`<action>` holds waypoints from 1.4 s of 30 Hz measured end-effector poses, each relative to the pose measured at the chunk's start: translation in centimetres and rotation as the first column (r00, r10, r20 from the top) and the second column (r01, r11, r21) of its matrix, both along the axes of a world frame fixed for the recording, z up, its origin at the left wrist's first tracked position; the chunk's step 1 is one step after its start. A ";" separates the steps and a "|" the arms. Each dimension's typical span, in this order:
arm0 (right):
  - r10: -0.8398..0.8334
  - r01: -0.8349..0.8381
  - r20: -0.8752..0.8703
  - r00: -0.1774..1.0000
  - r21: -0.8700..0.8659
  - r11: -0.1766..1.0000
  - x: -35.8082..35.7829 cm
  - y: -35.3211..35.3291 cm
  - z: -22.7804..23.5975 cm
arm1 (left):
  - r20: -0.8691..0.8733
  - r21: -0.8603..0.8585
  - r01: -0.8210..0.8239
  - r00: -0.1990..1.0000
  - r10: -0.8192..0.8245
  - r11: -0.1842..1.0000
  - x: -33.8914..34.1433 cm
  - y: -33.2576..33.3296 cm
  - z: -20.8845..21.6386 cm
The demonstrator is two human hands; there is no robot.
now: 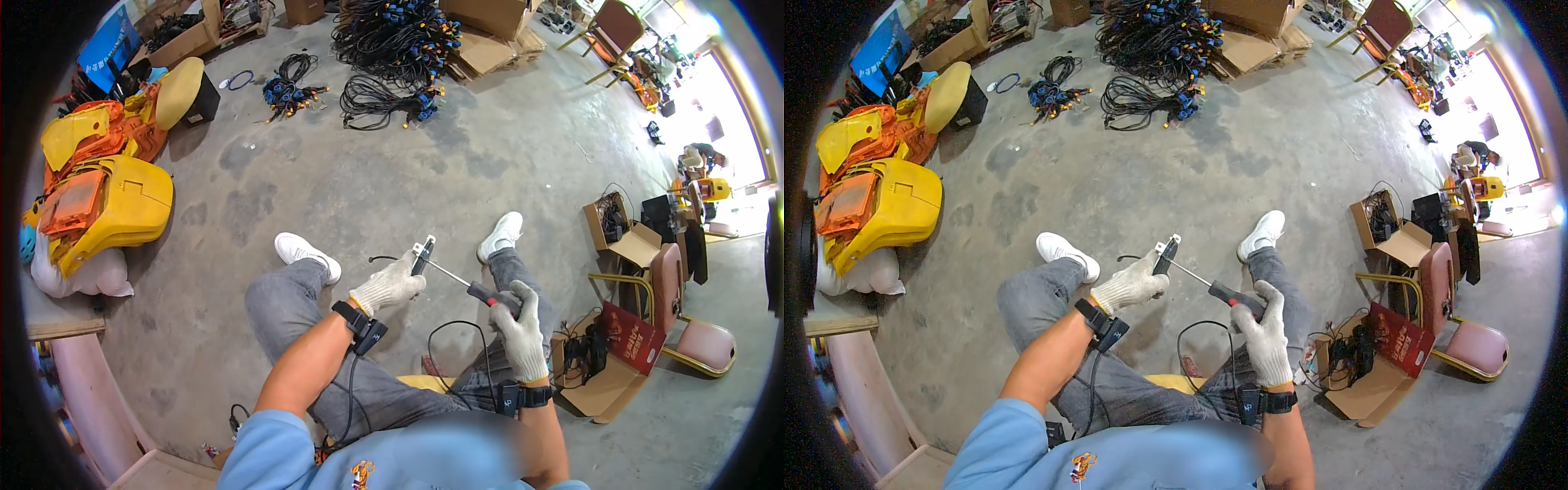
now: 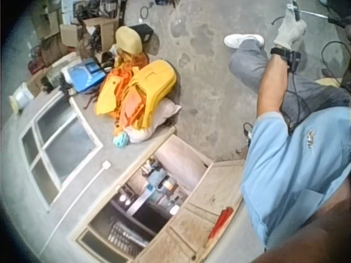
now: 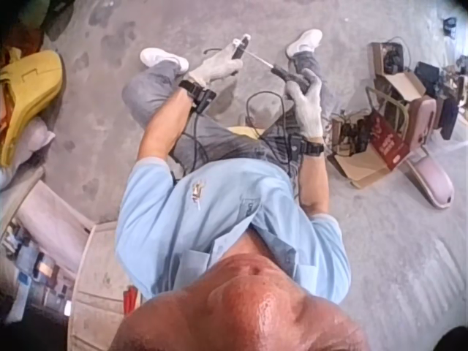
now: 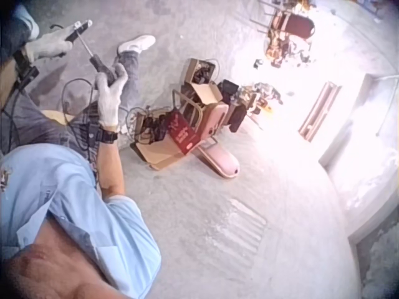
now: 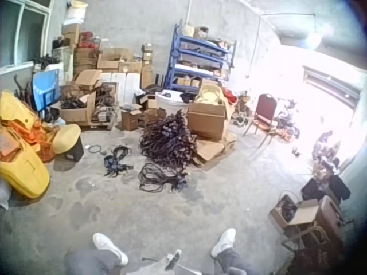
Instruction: The person uses a screwdriver to remove screws from a black plastic motorcycle component while holding it in their gloved hands.
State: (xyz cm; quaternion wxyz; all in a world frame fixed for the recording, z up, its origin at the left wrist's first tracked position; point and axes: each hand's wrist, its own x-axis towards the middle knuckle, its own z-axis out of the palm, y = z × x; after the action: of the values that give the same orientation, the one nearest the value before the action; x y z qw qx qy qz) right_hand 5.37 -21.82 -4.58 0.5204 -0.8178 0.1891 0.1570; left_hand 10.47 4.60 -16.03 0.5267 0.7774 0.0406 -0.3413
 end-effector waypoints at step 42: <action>-0.063 0.069 -0.125 0.990 0.044 0.997 -0.2 -0.8 -2.5 | -0.012 -0.049 -0.071 0.997 0.070 0.996 0.2 -0.3 -2.5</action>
State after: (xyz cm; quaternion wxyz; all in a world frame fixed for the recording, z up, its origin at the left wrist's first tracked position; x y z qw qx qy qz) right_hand 5.13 -22.62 -7.06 0.5319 -0.7872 0.2441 0.1946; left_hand 10.68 4.34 -18.49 0.5573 0.7604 0.0623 -0.3275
